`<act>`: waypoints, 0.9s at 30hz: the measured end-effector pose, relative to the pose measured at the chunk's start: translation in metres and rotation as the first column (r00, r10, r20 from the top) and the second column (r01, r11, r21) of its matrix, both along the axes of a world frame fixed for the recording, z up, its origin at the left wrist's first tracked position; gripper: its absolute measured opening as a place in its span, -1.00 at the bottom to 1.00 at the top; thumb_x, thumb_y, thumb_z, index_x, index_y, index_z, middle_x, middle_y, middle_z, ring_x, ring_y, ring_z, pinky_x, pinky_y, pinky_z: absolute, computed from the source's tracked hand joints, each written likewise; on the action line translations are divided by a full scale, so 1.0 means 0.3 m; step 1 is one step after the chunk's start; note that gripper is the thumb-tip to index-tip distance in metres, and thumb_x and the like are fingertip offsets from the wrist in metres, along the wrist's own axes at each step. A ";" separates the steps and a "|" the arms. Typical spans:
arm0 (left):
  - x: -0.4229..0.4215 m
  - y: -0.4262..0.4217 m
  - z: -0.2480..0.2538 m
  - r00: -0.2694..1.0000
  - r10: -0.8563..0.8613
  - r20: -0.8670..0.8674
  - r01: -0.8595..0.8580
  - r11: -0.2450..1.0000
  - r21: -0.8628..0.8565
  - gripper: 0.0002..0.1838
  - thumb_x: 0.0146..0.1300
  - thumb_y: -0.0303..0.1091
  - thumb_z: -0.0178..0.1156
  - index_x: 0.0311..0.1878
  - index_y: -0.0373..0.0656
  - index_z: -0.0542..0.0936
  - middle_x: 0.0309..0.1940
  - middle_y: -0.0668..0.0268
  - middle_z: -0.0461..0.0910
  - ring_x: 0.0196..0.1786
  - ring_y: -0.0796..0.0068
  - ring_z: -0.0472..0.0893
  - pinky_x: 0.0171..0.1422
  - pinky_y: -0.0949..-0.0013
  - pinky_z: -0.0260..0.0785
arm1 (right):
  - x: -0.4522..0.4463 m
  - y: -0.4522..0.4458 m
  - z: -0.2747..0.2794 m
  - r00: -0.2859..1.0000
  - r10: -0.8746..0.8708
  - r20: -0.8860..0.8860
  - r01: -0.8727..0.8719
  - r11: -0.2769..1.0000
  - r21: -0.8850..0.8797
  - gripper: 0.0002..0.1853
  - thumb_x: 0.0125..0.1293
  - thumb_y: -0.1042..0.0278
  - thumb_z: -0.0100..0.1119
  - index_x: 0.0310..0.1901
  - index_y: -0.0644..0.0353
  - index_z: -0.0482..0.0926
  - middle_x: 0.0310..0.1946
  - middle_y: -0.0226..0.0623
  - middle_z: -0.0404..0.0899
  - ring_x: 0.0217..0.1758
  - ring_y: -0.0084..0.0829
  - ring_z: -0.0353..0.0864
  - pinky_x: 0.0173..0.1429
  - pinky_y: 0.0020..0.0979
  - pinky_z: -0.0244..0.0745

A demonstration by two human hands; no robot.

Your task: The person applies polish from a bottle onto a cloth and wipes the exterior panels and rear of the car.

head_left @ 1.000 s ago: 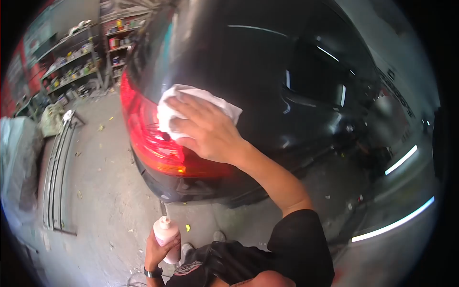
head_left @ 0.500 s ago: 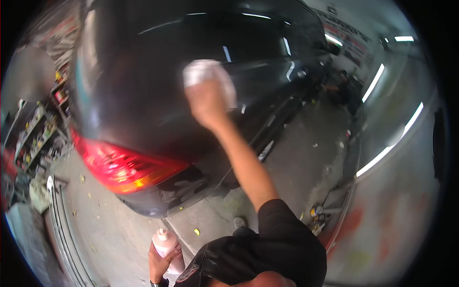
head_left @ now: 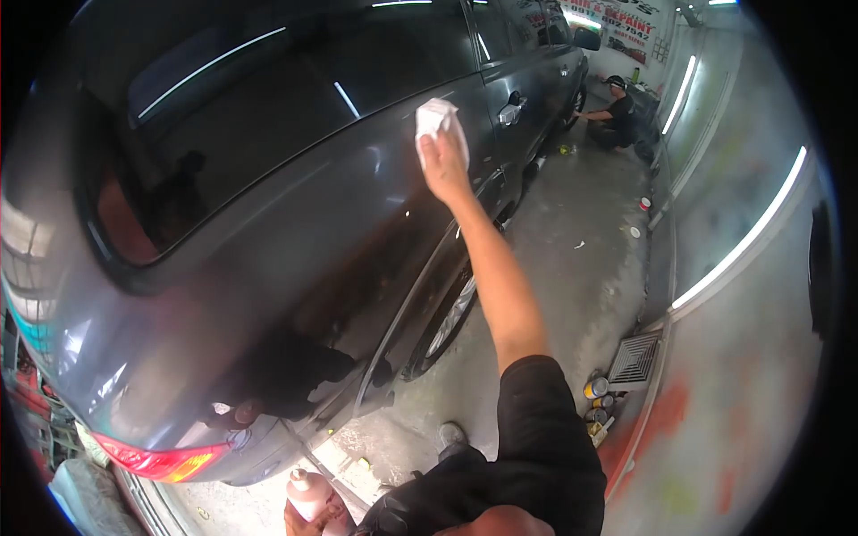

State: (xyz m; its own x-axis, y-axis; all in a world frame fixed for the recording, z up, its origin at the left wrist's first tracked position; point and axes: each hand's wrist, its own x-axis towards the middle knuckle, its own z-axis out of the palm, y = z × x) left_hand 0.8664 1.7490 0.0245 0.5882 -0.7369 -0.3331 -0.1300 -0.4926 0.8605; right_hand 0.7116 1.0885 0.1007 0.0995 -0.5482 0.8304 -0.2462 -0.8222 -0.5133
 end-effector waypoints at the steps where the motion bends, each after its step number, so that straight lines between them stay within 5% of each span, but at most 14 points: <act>1: -0.025 -0.039 0.009 1.000 0.005 0.003 -0.005 1.000 0.022 -0.33 0.07 -0.25 0.63 0.18 -0.37 0.56 -0.06 0.16 0.73 -0.04 0.31 0.70 0.15 0.23 0.55 | -0.033 -0.097 -0.015 0.999 -0.045 0.029 0.043 0.997 0.058 -0.39 0.60 0.07 -0.04 0.46 0.40 0.32 0.49 0.24 0.29 0.60 0.19 0.17 0.65 -0.05 0.06; 3: -0.066 -0.100 0.023 1.000 0.019 0.010 -0.020 0.998 0.062 -0.33 0.07 -0.24 0.63 0.18 -0.37 0.56 -0.06 0.16 0.74 -0.04 0.31 0.70 0.15 0.23 0.55 | -0.105 -0.330 -0.095 0.977 -0.091 0.192 0.057 0.982 0.178 -0.31 0.60 -0.03 -0.03 0.44 0.49 0.32 0.48 0.33 0.27 0.59 0.19 0.20 0.67 -0.12 0.04; 4: -0.084 -0.116 0.033 1.000 0.027 0.014 -0.028 0.996 0.081 -0.33 0.07 -0.24 0.63 0.17 -0.37 0.56 -0.07 0.16 0.74 -0.04 0.31 0.70 0.15 0.23 0.55 | -0.151 -0.431 -0.151 0.969 -0.234 0.079 0.214 0.954 0.210 -0.30 0.61 -0.09 -0.04 0.39 0.49 0.38 0.41 0.30 0.37 0.51 0.14 0.32 0.59 -0.11 0.16; 6: -0.109 -0.130 0.050 0.999 0.043 0.028 -0.046 0.992 0.115 -0.33 0.07 -0.24 0.63 0.17 -0.37 0.57 -0.07 0.16 0.74 -0.04 0.31 0.70 0.14 0.23 0.55 | -0.204 -0.443 -0.184 0.933 -0.098 0.347 -0.038 0.931 0.364 -0.34 0.66 -0.11 -0.16 0.34 0.44 0.44 0.20 0.03 0.58 0.29 -0.13 0.55 0.41 -0.23 0.35; 12: -0.118 -0.169 0.079 0.999 0.002 0.033 -0.006 0.990 0.142 -0.34 0.07 -0.23 0.63 0.16 -0.37 0.58 -0.08 0.16 0.74 -0.05 0.31 0.70 0.14 0.23 0.55 | -0.101 -0.298 -0.326 0.814 -0.362 0.454 0.064 0.833 0.549 -0.42 0.64 -0.06 -0.11 0.07 0.48 0.53 -0.06 -0.01 0.61 -0.01 -0.18 0.58 0.19 -0.19 0.44; 14: -0.104 -0.163 0.050 1.000 -0.017 0.017 0.016 0.997 0.077 -0.39 0.12 -0.23 0.62 0.14 -0.38 0.60 -0.10 0.15 0.74 -0.06 0.33 0.70 0.11 0.25 0.56 | -0.032 -0.114 -0.359 0.841 -0.345 0.416 0.102 0.857 0.505 -0.42 0.62 0.01 -0.10 0.11 0.56 0.49 0.06 0.33 0.57 0.17 0.23 0.54 0.30 0.01 0.37; 16: -0.080 -0.139 0.025 0.999 -0.048 -0.020 0.049 0.998 0.037 -0.42 0.14 -0.26 0.60 0.13 -0.37 0.60 -0.10 0.14 0.75 -0.06 0.33 0.72 0.09 0.26 0.58 | 0.091 0.141 -0.399 0.823 -0.380 0.423 0.149 0.862 0.485 -0.48 0.65 0.04 -0.07 0.05 0.51 0.50 -0.03 0.13 0.58 0.03 -0.06 0.57 0.20 -0.11 0.42; 18: -0.058 -0.112 0.006 0.998 -0.054 -0.028 0.054 0.999 0.001 -0.45 0.15 -0.28 0.60 0.12 -0.37 0.61 -0.11 0.14 0.75 -0.09 0.35 0.71 0.06 0.27 0.59 | 0.206 0.488 -0.404 0.831 -0.310 0.461 0.015 0.842 0.539 -0.44 0.67 0.04 -0.11 0.19 0.56 0.38 0.18 0.34 0.42 0.28 0.13 0.44 0.39 -0.01 0.26; 22: -0.009 -0.036 -0.006 0.991 -0.135 -0.001 0.135 0.990 -0.026 -0.45 0.15 -0.29 0.60 0.12 -0.37 0.61 -0.11 0.15 0.75 -0.10 0.36 0.71 0.06 0.28 0.59 | 0.404 1.054 -0.598 0.896 -0.182 0.405 -0.118 0.782 0.612 -0.48 0.68 0.10 -0.15 0.23 0.55 0.30 0.18 0.29 0.36 0.28 0.11 0.39 0.43 -0.01 0.18; 27: 0.054 0.022 -0.036 0.959 -0.280 0.045 0.281 0.959 -0.020 -0.45 0.13 -0.34 0.61 0.12 -0.36 0.61 -0.10 0.15 0.75 -0.08 0.36 0.72 0.07 0.29 0.59 | 0.458 1.261 -0.708 0.939 -0.193 0.285 0.015 0.851 0.526 -0.34 0.60 0.12 -0.11 0.43 0.60 0.14 0.46 0.49 0.10 0.56 0.47 0.01 0.63 0.26 -0.18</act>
State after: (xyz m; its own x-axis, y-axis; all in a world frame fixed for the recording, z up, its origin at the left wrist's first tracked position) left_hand 0.8827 1.7555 0.0137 0.3690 -0.8825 -0.2916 -0.2952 -0.4088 0.8636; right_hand 0.8490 1.4668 -0.1117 -0.2001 -0.8918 0.4058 -0.0668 -0.4008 -0.9137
